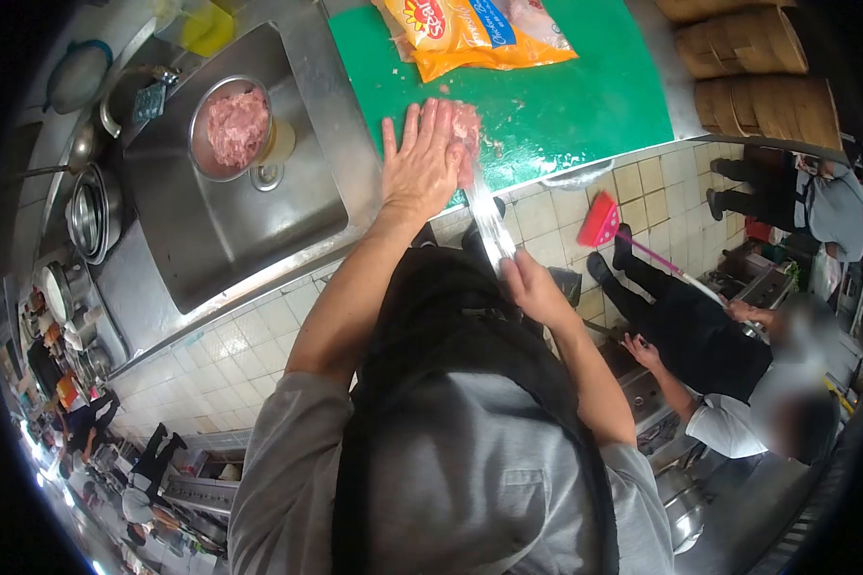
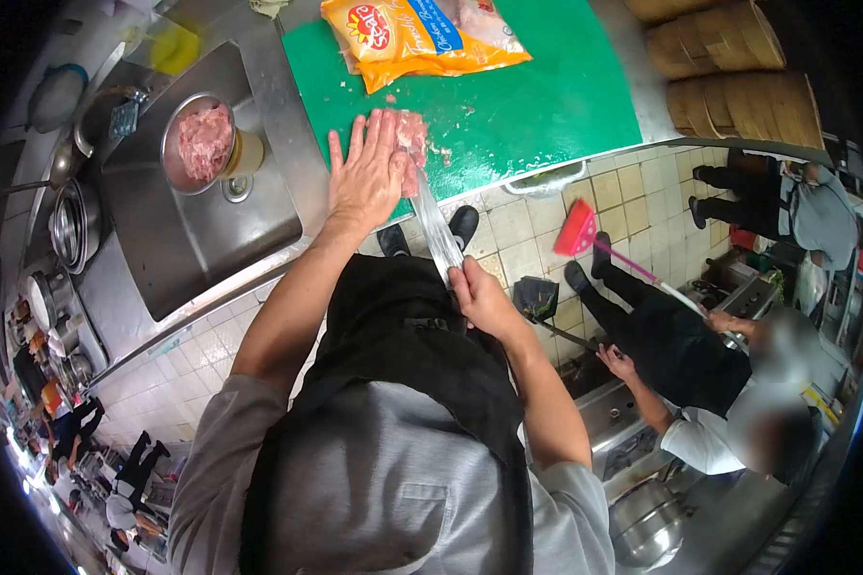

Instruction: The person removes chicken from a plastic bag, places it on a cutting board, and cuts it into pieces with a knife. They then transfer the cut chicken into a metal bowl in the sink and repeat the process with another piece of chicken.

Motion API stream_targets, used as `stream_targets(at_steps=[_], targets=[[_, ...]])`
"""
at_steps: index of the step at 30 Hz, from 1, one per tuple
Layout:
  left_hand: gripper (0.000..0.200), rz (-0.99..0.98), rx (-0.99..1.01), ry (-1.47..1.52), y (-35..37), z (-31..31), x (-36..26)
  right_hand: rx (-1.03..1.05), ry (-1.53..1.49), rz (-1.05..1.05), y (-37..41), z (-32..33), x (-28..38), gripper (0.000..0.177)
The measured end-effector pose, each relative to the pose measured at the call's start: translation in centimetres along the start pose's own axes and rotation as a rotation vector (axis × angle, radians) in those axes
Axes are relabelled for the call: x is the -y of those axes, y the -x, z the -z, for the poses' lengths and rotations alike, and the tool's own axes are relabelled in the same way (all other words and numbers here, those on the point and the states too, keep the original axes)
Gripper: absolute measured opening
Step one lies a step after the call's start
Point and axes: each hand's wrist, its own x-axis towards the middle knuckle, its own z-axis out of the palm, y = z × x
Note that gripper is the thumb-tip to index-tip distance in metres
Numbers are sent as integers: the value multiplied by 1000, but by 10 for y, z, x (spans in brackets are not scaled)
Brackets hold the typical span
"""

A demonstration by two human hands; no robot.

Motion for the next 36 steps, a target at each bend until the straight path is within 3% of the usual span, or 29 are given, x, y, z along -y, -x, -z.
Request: stream_targets(at_steps=[2,5,11,14,15,18,21,28,31,34,36], targets=[[66,-6,-23,61,-1,0,1,78,21,-220,12,11,26,28],[59,-28,-91,195,-2,2,7,-95,328,125,18,10,-2,26],[43,-109,-149,85,-31,16,19,-118,365,61,38,12,12,25],[43,-74,44,58,-36,42,21,-108,364,17,61,22,15,25],[41,-73,-26,103,-36,34,27,-133,367,25,69,24,11,25],[42,41,33,228,-27,62,4,-203,346,11,93,28,-9,26],[41,18,-104,278,-22,40,0,-267,240,-95,115,28,-20,26],[31,69,-63,194,-42,29,17,-395,190,-156,147,21,-64,26],[29,317,-6,568,-41,34,30,-360,180,-200,157,23,-75,27],[28,224,-266,538,-21,15,86,-349,194,-191,169,25,-98,27],[29,227,-306,367,8,26,117,-328,191,-215,180,28,-120,27]])
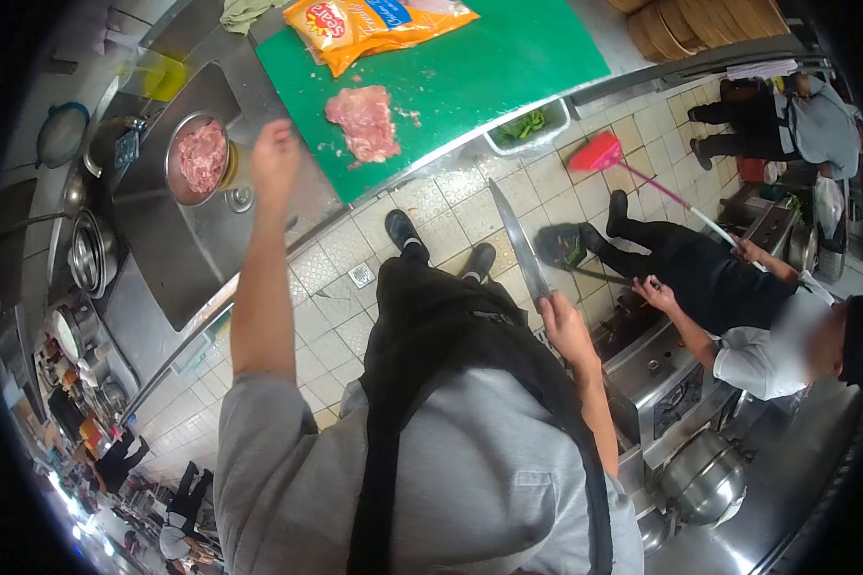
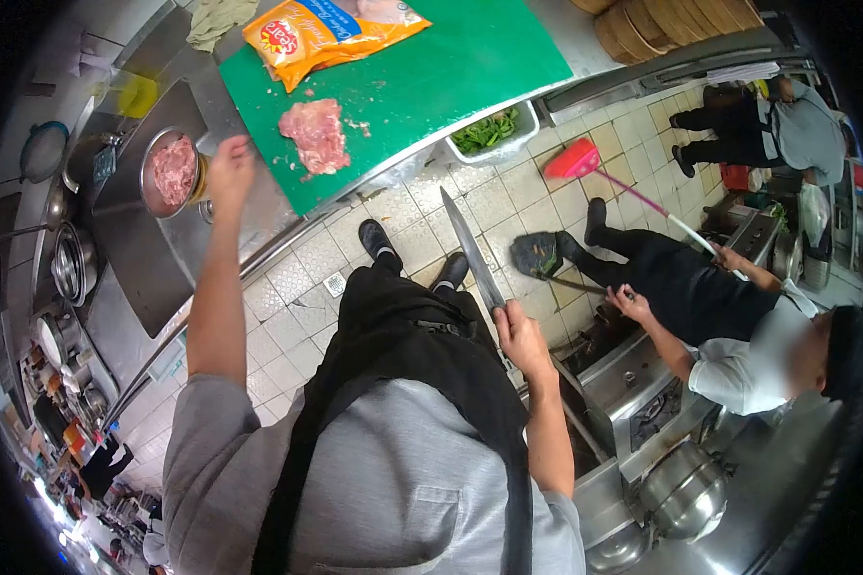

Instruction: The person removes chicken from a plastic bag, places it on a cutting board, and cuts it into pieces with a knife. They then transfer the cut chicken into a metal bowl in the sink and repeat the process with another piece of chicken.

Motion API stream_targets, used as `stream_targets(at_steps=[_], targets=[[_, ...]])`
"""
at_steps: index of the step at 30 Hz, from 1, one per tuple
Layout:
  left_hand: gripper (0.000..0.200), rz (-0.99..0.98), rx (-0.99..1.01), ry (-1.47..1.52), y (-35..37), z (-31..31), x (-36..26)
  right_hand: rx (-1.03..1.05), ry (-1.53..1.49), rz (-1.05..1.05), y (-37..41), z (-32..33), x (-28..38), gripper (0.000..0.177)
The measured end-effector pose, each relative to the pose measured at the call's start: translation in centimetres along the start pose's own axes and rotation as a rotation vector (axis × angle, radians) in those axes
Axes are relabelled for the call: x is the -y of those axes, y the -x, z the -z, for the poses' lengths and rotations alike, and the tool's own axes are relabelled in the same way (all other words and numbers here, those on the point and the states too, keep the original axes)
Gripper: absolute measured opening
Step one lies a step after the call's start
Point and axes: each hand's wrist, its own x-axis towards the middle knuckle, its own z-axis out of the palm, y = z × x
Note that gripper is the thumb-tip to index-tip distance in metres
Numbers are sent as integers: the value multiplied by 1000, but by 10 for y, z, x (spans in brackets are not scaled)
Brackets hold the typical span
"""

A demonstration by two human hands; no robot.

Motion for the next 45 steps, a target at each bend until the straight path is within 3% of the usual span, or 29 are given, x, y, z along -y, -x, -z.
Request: stream_targets(at_steps=[3,7,8,12,14,16,18,20,22,24,25,26,32,34,36,39,42,43,45], targets=[[27,131,-4,-34,53,47,29,21,10,-12,4,-2,-46,27],[30,168,-55,-248,202,113,39,109,35,-17,-8,-23,-127,28],[29,439,-24,-252,244,125,27,131,33,-6,-14,-29,-148,27],[31,704,78,-70,465,154,103,249,67,66,-35,-51,-208,25],[36,995,157,-49,524,156,55,299,140,83,-37,-45,-214,26],[42,1101,303,-96,575,151,63,297,148,85,-35,-36,-218,26],[47,1117,406,-35,629,144,116,289,79,80,-30,-33,-228,27],[49,1063,467,-95,618,140,94,319,-30,-93,-14,-26,-219,44],[49,975,467,-131,591,135,85,309,-119,-114,9,-23,-202,53],[48,761,395,-162,581,125,118,335,-266,-230,31,-30,-216,53],[46,816,374,-111,558,122,108,317,-233,-251,43,-39,-221,55],[45,765,389,-128,541,120,110,227,-348,-248,60,-51,-227,17],[42,580,378,-93,492,113,142,166,-236,-340,142,-110,-225,16],[41,608,393,-94,499,123,163,183,-257,-361,160,-126,-206,20],[41,571,397,-131,510,137,178,255,-214,-358,167,-143,-206,36],[40,534,374,-58,556,142,234,205,-35,-230,180,-152,-177,32],[42,682,401,-22,606,139,279,172,63,-79,177,-170,-196,37],[43,708,417,-28,624,140,290,285,18,-265,178,-155,-164,40],[45,737,460,-33,646,131,300,272,121,-212,178,-150,-153,46]])
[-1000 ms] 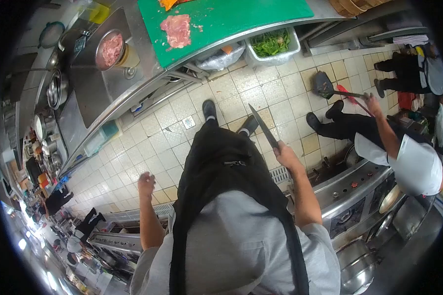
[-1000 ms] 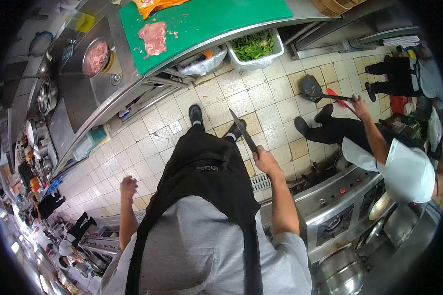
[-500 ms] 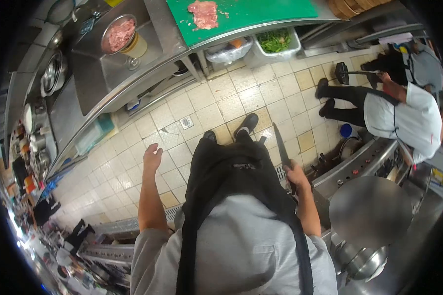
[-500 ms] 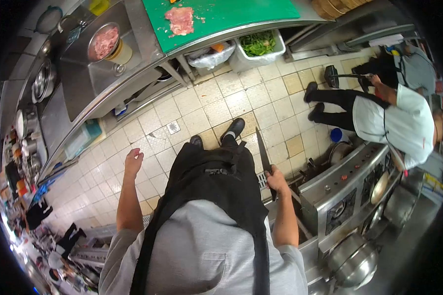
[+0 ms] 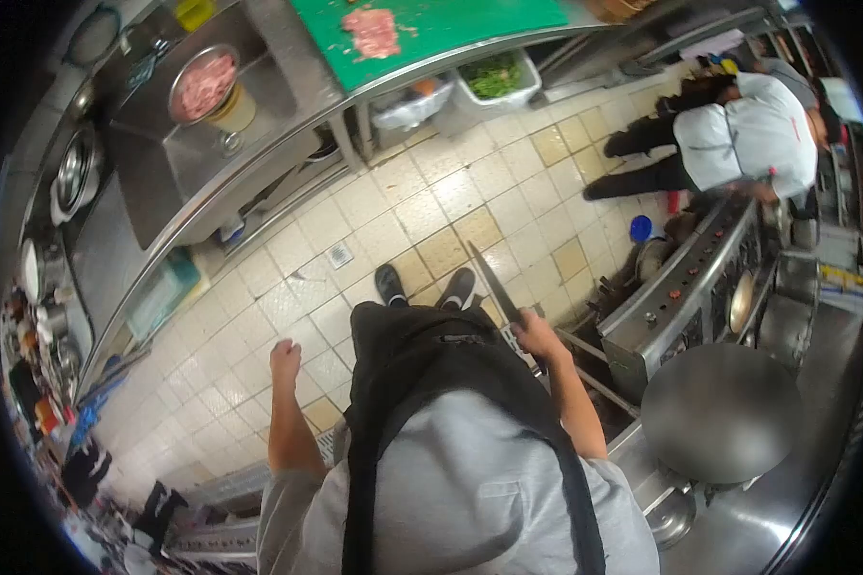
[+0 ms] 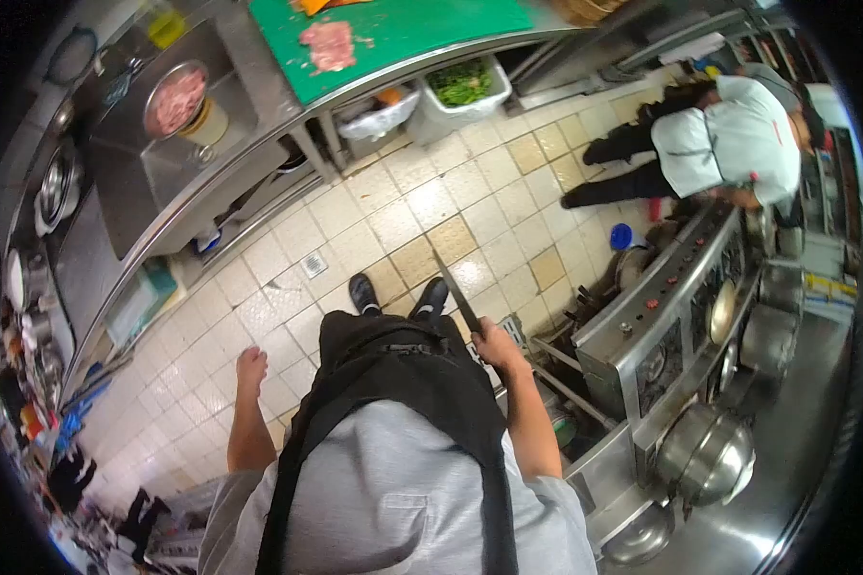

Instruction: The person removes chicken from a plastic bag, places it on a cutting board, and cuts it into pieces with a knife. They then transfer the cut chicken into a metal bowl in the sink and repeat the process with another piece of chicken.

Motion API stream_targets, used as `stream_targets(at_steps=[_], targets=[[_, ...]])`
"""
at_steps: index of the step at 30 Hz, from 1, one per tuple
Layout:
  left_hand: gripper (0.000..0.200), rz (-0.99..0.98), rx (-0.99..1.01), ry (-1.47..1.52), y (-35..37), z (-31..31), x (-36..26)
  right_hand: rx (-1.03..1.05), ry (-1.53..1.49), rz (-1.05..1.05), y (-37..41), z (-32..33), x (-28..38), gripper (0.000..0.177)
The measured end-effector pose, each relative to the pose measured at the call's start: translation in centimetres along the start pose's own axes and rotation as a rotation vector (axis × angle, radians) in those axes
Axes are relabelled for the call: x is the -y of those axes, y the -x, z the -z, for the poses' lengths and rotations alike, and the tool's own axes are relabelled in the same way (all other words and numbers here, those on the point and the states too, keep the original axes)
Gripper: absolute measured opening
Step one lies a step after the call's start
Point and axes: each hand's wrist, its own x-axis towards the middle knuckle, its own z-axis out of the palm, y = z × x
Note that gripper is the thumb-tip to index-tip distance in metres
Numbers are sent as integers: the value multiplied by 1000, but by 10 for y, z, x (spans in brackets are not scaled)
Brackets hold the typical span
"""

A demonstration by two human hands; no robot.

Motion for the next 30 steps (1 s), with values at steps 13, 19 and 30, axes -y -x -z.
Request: stream_targets(at_steps=[13,19,30], targets=[[44,76,172,147,45,-12,-149,-36,-66,-41,-6,-45,-111,36],[38,77,142,142,41,-12,-155,-2,-86,-98,-5,-61,-157,36],[43,-53,48,10,84,-36,-145,34,-10,26,-43,-18,-136,36]])
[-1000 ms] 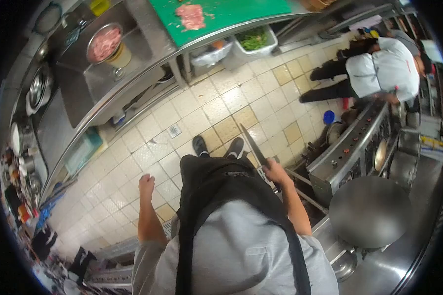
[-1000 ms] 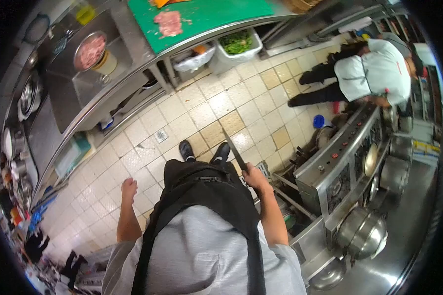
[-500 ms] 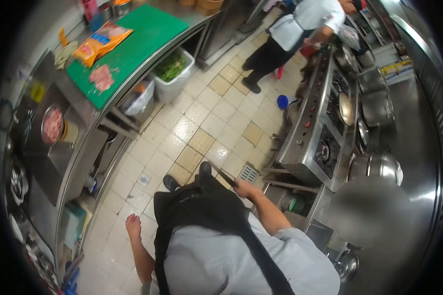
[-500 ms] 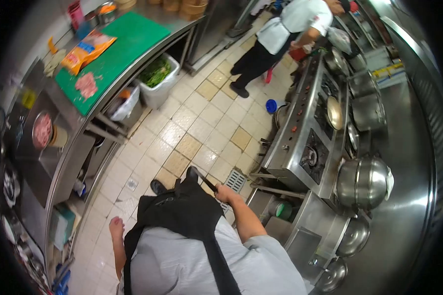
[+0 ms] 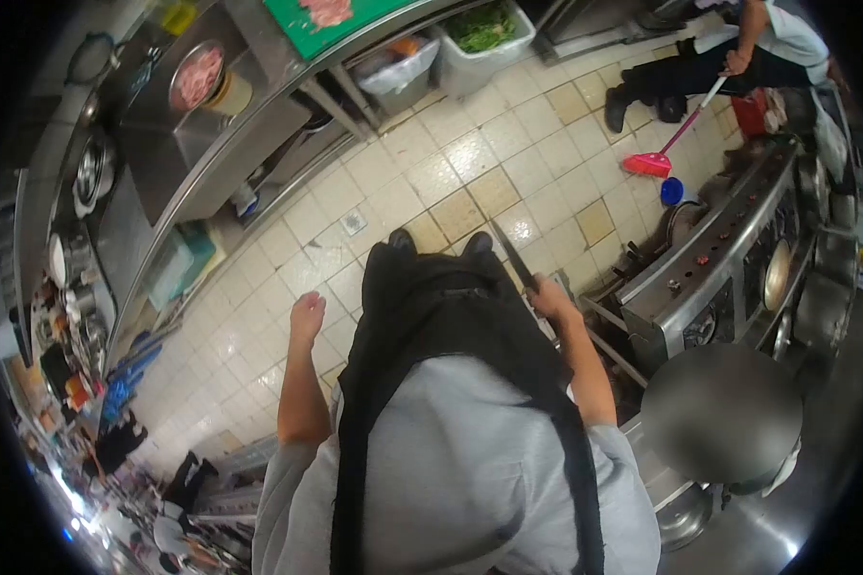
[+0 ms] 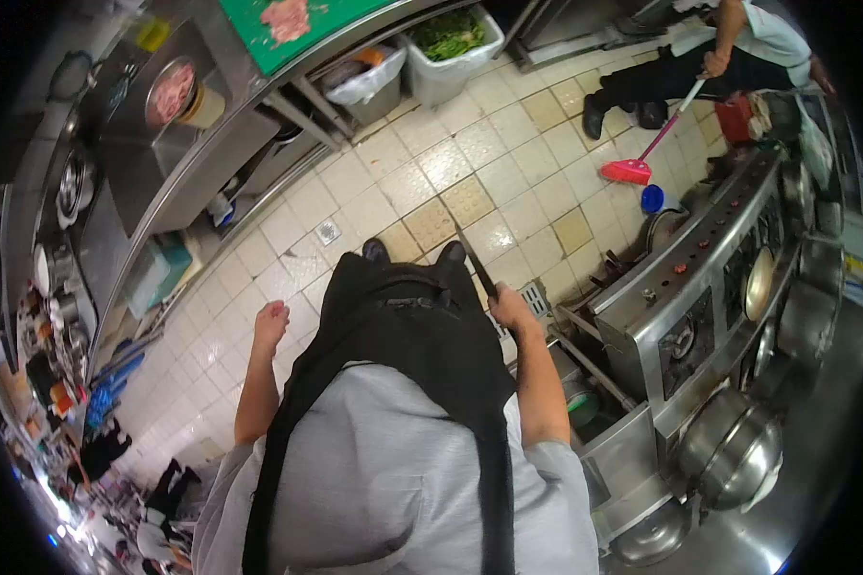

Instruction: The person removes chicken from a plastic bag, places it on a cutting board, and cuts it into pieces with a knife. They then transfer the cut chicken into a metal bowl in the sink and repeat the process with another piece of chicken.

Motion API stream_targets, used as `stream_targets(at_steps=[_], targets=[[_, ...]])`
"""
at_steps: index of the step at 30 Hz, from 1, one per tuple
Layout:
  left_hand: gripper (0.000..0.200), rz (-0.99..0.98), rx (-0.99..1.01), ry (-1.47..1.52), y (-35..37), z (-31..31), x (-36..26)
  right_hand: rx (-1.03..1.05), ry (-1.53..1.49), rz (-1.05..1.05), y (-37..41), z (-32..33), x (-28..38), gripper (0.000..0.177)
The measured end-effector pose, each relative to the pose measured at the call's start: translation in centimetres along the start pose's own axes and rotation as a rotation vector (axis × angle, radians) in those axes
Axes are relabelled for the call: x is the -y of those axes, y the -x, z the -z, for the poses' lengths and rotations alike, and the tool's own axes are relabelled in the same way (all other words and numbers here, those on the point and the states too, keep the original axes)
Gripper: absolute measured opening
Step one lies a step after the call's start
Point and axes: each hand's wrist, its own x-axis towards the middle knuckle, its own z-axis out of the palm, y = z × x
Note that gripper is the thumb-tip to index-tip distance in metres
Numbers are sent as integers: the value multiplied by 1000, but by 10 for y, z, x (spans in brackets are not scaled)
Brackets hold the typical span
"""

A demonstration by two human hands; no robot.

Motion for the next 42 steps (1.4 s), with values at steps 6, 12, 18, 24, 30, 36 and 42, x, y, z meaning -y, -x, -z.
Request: stream_targets(at_steps=[6,12,18,24,30,36,42], targets=[[40,40,-45,14,17,-9,18,-73,-20,158,-13,16,24,36],[43,135,-37,36,41,-21,33,-34,6,107,3,15,7,36],[41,93,-37,51,37,-38,56,29,4,-87,37,12,-14,34],[40,32,-22,30,28,-40,37,13,38,-99,39,-1,-43,34],[41,-22,16,-51,17,-31,14,-88,-13,74,24,-20,-56,36],[40,-21,-4,-41,19,-29,2,-86,-6,20,37,-16,-34,37],[40,2,11,-76,27,-29,2,-4,-54,-114,49,-12,-33,37]])
